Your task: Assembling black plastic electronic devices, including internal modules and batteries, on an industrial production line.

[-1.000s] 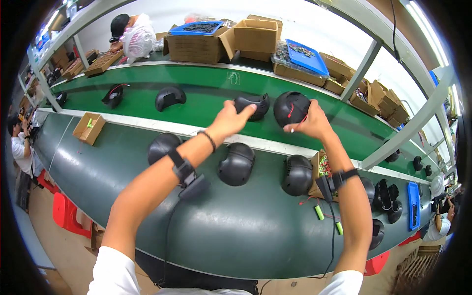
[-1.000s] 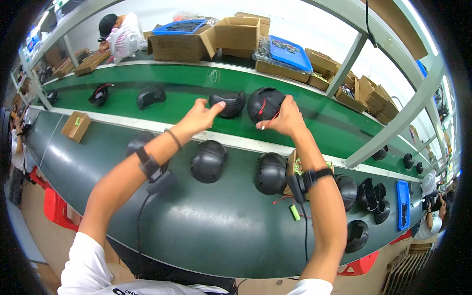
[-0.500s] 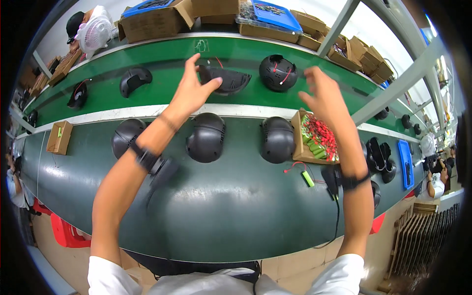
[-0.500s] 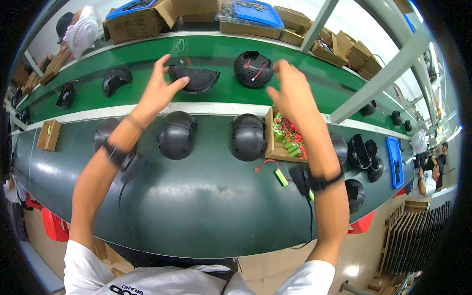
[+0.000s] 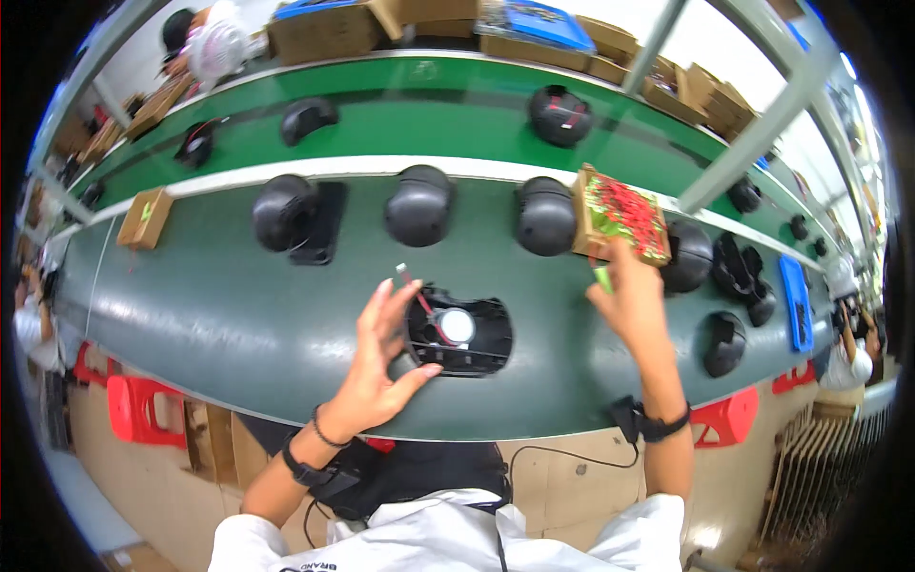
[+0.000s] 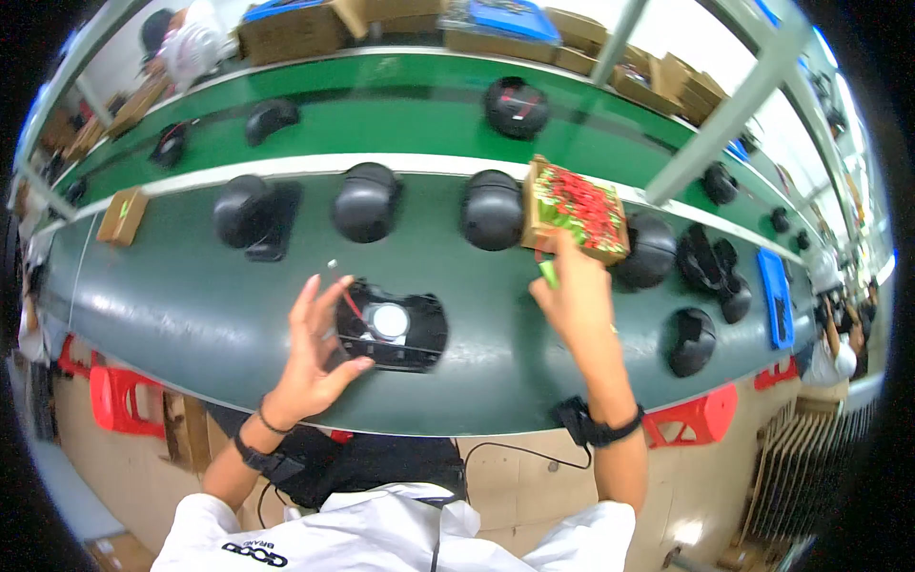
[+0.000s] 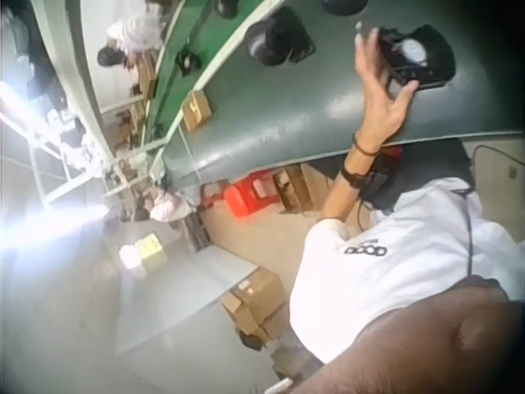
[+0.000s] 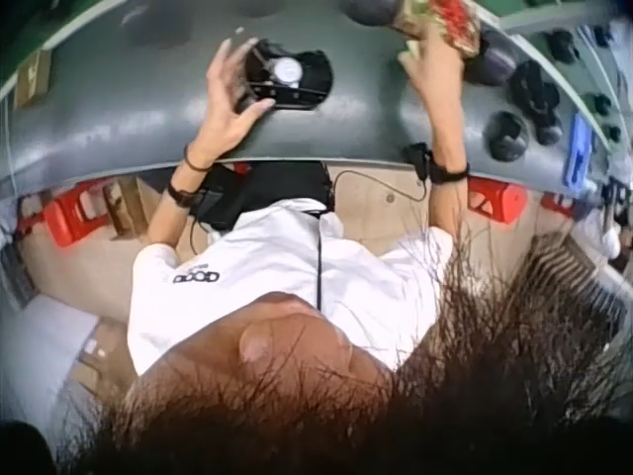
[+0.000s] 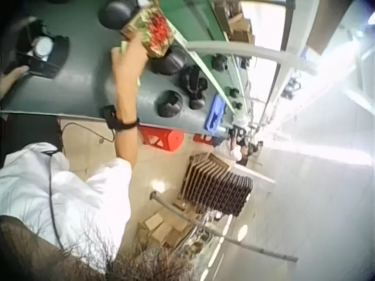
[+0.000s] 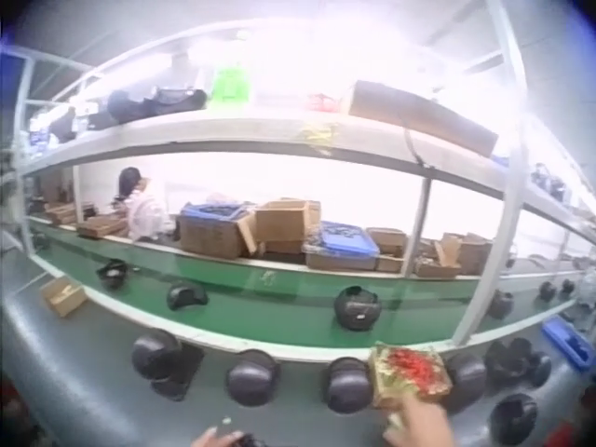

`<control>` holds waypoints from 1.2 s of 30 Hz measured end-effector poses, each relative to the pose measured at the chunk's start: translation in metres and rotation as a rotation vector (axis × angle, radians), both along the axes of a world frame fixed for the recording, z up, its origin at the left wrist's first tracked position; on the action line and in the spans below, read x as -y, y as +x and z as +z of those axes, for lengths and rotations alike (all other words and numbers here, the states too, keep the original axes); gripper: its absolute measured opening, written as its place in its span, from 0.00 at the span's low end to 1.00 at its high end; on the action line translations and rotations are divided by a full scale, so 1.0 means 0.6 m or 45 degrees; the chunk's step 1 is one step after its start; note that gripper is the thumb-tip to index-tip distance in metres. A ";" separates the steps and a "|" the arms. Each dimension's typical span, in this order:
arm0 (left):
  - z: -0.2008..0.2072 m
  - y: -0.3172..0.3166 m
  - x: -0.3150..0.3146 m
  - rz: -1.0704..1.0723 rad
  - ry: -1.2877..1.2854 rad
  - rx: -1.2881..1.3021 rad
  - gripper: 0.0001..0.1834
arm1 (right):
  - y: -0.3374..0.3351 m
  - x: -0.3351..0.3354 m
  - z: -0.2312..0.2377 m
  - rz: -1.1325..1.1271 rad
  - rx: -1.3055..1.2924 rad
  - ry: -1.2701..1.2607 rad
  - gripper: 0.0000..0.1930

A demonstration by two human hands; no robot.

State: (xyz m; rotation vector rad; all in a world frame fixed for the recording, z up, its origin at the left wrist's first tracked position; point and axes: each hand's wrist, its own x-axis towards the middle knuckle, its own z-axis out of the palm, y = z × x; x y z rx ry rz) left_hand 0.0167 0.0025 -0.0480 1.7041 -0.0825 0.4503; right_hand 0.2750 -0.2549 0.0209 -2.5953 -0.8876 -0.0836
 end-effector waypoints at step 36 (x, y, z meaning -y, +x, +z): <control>0.025 -0.003 -0.021 -0.117 0.257 -0.041 0.51 | -0.252 -0.120 -0.044 0.516 0.269 0.636 0.20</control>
